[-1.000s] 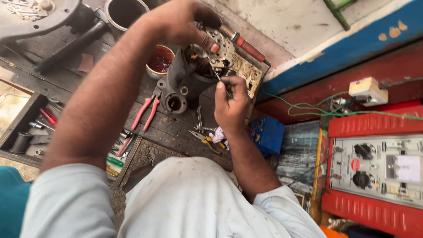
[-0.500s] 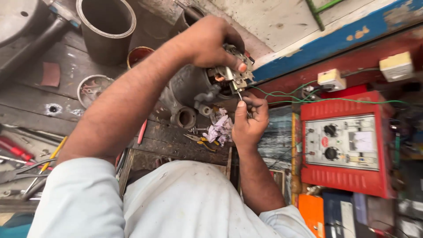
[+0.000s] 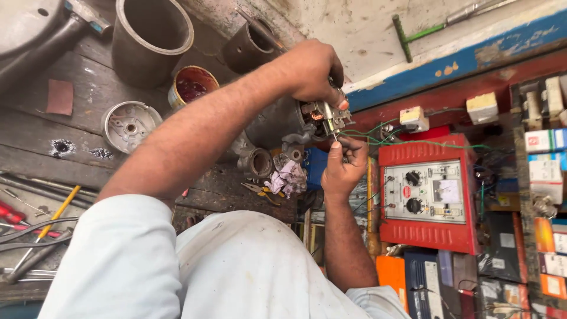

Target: Assembling and repairing an alternator component on a workbench using pliers and a screwdriver.

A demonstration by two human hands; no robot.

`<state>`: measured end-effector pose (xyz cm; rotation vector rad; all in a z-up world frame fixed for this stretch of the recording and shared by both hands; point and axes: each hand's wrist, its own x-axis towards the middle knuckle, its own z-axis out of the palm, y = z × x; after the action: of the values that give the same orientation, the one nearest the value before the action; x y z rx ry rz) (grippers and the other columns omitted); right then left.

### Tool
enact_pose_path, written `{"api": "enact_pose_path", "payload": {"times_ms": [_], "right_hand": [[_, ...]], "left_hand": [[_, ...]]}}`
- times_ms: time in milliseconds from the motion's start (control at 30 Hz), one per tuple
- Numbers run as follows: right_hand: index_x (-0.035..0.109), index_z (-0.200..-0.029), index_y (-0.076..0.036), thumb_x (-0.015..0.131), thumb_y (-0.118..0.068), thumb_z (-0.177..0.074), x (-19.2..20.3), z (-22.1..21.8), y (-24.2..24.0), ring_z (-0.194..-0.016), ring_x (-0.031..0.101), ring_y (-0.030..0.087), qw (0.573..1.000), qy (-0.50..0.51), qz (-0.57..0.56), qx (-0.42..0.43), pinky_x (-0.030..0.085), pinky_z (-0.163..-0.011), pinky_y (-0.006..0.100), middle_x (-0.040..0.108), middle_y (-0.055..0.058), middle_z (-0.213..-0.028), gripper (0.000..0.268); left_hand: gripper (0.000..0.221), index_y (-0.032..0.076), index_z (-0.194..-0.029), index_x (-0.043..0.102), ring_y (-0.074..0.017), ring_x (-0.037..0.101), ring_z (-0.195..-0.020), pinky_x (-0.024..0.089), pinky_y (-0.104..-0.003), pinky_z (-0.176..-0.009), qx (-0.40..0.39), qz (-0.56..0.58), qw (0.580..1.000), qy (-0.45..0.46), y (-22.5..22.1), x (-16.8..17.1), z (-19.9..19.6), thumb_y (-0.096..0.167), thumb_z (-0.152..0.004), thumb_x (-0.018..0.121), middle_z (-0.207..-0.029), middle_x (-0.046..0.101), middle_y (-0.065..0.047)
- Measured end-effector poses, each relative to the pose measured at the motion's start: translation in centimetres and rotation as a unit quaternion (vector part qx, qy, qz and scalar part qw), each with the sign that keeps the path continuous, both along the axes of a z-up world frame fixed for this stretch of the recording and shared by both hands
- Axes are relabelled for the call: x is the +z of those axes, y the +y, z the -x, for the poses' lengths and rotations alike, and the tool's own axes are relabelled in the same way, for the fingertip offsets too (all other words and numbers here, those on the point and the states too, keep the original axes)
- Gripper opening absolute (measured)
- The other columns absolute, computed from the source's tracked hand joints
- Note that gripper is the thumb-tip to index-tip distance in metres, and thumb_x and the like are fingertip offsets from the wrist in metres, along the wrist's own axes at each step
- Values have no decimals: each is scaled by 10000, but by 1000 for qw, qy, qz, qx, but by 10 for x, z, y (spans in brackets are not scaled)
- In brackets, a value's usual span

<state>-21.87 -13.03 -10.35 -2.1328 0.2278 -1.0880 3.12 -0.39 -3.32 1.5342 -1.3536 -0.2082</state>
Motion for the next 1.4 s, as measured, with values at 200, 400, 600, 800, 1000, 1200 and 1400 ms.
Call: {"api": "enact_pose_path", "payload": {"times_ms": [200,400,600,800,1000,1200,1400], "right_hand": [[574,-1035,-9,642,-23,-1009,4,-1,-1,-695,497,26,999,22,17,-35,420,-588,198,589,15,-861,75],[583,-1078,21,642,0,-1034,8,1,2,-772,506,45,999,28,15,-17,438,-676,212,608,37,-933,76],[573,-1075,10,624,-3,-1010,2,-3,-3,-935,662,148,999,-42,-17,12,590,-903,314,654,107,-1040,84],[571,-1088,26,605,14,-1020,6,-5,0,-942,673,167,999,-20,46,-10,593,-902,325,648,116,-1045,77],[542,-1075,33,581,23,-1014,5,-3,-1,-948,678,169,996,-66,-49,39,618,-934,355,646,138,-1031,73],[539,-1074,30,573,30,-1018,10,-1,0,-955,681,163,999,-34,-26,15,622,-935,354,631,123,-1043,66],[534,-1085,22,574,19,-1013,9,-3,1,-952,667,170,999,-29,-6,39,610,-920,361,639,127,-1036,82]], "left_hand": [[573,108,-1005,810,-304,739,-916,575,-415,-848,-1,11,1000,-9,-4,-1,-1,552,-659,917,-944,779,-111],[542,121,-994,813,-283,750,-906,587,-412,-833,-6,-24,1000,11,1,3,-3,538,-661,910,-928,785,-108],[530,115,-975,814,-328,737,-872,585,-429,-808,-34,-6,999,-15,-11,-5,-11,554,-687,888,-910,767,-128],[539,119,-918,822,-343,732,-848,577,-448,-801,-26,5,998,-53,-20,-8,-11,612,-701,851,-864,767,-142],[555,127,-908,823,-336,731,-839,579,-449,-783,-25,-6,998,-49,-23,-8,-9,630,-676,853,-852,765,-128],[574,103,-902,813,-330,742,-805,594,-433,-760,-28,-22,999,-32,-16,-5,-7,638,-696,847,-828,762,-132],[569,97,-856,815,-362,724,-823,582,-457,-770,-4,10,999,-48,-25,-8,-7,645,-702,847,-830,750,-157]]}}
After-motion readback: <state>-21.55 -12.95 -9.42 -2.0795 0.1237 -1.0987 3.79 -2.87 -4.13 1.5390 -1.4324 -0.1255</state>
